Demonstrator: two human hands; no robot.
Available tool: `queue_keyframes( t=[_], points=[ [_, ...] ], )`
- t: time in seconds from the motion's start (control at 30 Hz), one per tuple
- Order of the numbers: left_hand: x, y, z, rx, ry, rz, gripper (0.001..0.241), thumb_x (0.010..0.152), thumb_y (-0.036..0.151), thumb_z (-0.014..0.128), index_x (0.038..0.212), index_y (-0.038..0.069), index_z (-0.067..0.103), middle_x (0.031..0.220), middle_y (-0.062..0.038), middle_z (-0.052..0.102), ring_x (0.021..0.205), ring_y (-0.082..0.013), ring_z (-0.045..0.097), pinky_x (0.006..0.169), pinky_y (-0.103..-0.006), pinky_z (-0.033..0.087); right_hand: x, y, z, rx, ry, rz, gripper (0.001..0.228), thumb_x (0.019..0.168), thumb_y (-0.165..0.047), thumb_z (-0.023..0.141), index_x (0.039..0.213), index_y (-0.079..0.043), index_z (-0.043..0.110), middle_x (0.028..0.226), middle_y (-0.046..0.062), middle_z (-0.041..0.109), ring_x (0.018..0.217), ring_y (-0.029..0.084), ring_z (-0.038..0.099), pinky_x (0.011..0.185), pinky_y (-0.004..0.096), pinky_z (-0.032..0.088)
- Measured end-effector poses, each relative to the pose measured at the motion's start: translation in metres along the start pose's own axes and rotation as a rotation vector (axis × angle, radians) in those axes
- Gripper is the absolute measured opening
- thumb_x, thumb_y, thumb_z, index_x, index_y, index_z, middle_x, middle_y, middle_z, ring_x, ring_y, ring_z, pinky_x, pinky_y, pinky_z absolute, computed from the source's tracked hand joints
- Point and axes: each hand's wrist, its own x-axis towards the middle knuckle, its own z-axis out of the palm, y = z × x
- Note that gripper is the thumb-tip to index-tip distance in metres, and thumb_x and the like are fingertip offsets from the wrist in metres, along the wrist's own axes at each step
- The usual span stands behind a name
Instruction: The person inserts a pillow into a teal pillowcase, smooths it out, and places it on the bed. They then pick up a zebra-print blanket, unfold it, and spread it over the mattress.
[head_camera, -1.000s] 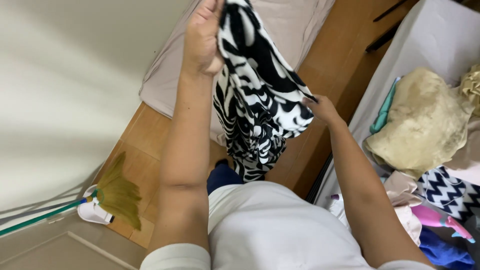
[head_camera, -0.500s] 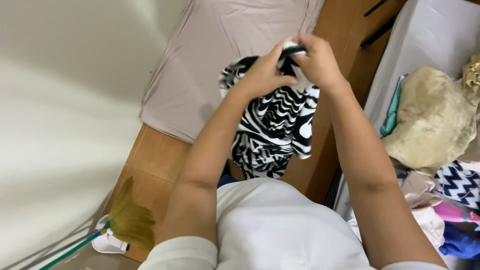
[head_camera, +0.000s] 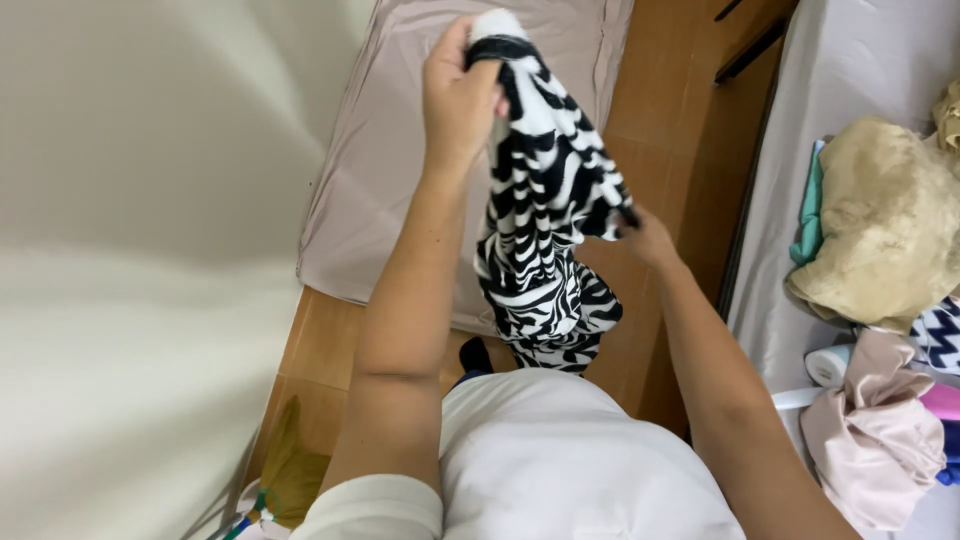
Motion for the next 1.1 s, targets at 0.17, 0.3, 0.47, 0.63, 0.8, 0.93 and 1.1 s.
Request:
queue_keyframes(
  t=[0.17, 0.3, 0.47, 0.63, 0.8, 0.93, 1.1],
  points=[
    [0.008, -0.055, -0.078, 0.691, 0.003, 0.153, 0.028, 0.096, 0.001, 0.069, 0.123, 0.002, 0.063, 0.111, -0.013, 0.071, 0.101, -0.0257, 0.066, 0.086, -0.0341, 0.055, 0.025, -0.062, -0.063, 0.21, 0.474, -0.27, 0.043, 0.081, 0.014, 0.046, 0.118, -0.002, 0.06, 0.107, 0.011, 0.068, 0.104, 0.023, 0.063, 0.094, 0.034, 0.052],
    [-0.021, -0.049, -0.049, 0.954, -0.2, 0.286, 0.09, 0.081, 0.007, 0.081, 0.156, 0.01, 0.033, 0.152, -0.027, 0.046, 0.126, -0.0404, 0.059, 0.091, -0.0384, 0.058, -0.001, -0.217, -0.103, 0.293, 0.298, -0.511, 0.024, 0.092, 0.012, 0.058, 0.111, -0.002, 0.059, 0.104, 0.003, 0.067, 0.1, 0.014, 0.064, 0.092, 0.029, 0.054],
    [-0.039, -0.051, 0.014, 0.663, -0.485, 0.079, 0.063, 0.086, 0.017, 0.084, 0.137, 0.01, 0.047, 0.127, -0.019, 0.064, 0.106, -0.0309, 0.072, 0.082, -0.0357, 0.06, -0.012, -0.281, -0.074, 0.338, 0.066, -0.49, 0.027, 0.087, 0.005, 0.069, 0.109, -0.004, 0.058, 0.099, 0.001, 0.061, 0.094, 0.013, 0.059, 0.085, 0.028, 0.05],
    [-0.036, -0.045, 0.005, 0.812, -0.34, 0.052, 0.021, 0.093, 0.004, 0.069, 0.113, 0.002, 0.064, 0.087, -0.015, 0.076, 0.079, -0.0242, 0.077, 0.071, -0.0366, 0.058, -0.038, -0.263, -0.039, 0.57, -0.037, -0.462, 0.052, 0.081, -0.009, 0.076, 0.128, -0.014, 0.054, 0.116, -0.005, 0.061, 0.112, 0.009, 0.058, 0.099, 0.026, 0.048],
    [-0.025, 0.014, 0.006, 0.245, 0.031, 0.094, 0.039, 0.09, 0.001, 0.066, 0.129, 0.001, 0.057, 0.082, -0.008, 0.069, 0.05, -0.0136, 0.054, 0.046, -0.0298, 0.046, -0.043, -0.158, 0.02, 0.039, -0.361, -0.074, 0.048, 0.082, -0.026, 0.084, 0.124, -0.008, 0.071, 0.114, 0.0, 0.076, 0.107, 0.015, 0.069, 0.097, 0.033, 0.053],
    [-0.013, 0.012, -0.022, 0.116, 0.162, 0.18, 0.011, 0.102, 0.001, 0.066, 0.112, -0.002, 0.069, 0.077, -0.007, 0.068, 0.049, -0.0125, 0.055, 0.048, -0.0278, 0.047, -0.016, -0.047, 0.025, 0.3, -0.264, -0.051, 0.036, 0.1, -0.024, 0.07, 0.134, -0.011, 0.068, 0.115, 0.002, 0.072, 0.098, 0.015, 0.062, 0.089, 0.033, 0.051],
    [-0.029, 0.013, -0.026, 0.733, 0.148, 0.336, 0.026, 0.095, 0.021, 0.075, 0.104, -0.002, 0.066, 0.087, -0.013, 0.078, 0.077, -0.0221, 0.077, 0.072, -0.0346, 0.06, 0.001, -0.106, -0.062, 0.221, 0.118, -0.432, 0.022, 0.099, 0.003, 0.062, 0.119, -0.005, 0.065, 0.105, 0.0, 0.067, 0.099, 0.012, 0.061, 0.09, 0.028, 0.051]
  ],
)
